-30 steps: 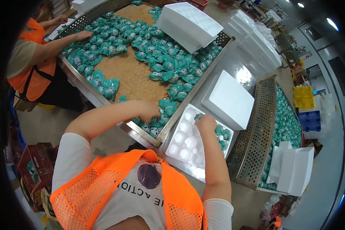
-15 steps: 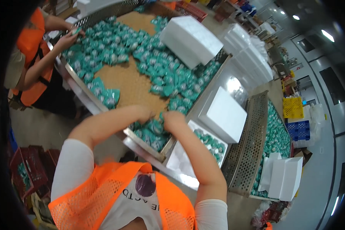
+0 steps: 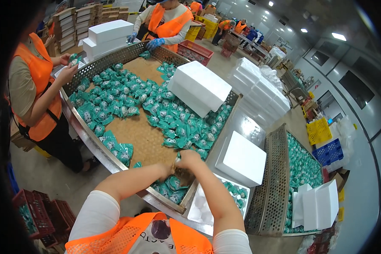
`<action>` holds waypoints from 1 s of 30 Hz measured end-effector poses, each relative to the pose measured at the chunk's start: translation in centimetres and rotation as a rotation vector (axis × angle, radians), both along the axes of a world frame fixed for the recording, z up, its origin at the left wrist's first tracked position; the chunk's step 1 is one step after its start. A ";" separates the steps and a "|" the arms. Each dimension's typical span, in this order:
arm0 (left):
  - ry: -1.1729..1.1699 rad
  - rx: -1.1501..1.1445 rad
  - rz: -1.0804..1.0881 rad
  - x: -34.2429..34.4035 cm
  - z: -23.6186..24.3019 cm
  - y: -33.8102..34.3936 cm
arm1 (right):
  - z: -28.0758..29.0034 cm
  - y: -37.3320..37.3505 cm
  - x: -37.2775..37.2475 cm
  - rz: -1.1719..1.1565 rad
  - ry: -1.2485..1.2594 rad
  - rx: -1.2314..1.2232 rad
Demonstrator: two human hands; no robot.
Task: The recorder is picking up green wrapped food items from a large bin and placing them into white foam trays.
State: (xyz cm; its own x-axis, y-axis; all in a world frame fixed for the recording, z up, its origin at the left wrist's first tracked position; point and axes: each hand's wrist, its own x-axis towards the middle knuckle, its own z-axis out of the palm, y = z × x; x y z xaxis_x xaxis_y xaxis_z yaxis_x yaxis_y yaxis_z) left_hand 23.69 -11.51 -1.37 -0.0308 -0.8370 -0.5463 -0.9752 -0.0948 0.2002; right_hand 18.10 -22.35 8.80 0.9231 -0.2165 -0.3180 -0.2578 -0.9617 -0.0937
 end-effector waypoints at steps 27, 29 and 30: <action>0.506 0.040 0.814 5.1 2.8 0.4 | -1.3 -13.5 -26.3 -0.790 -0.103 1.170; 0.548 -0.004 0.815 5.1 2.6 0.7 | -3.3 -12.4 -26.0 -0.690 -0.112 0.732; 0.594 -0.054 0.817 5.1 2.6 1.2 | -3.8 -11.1 -25.5 -0.684 -0.108 0.746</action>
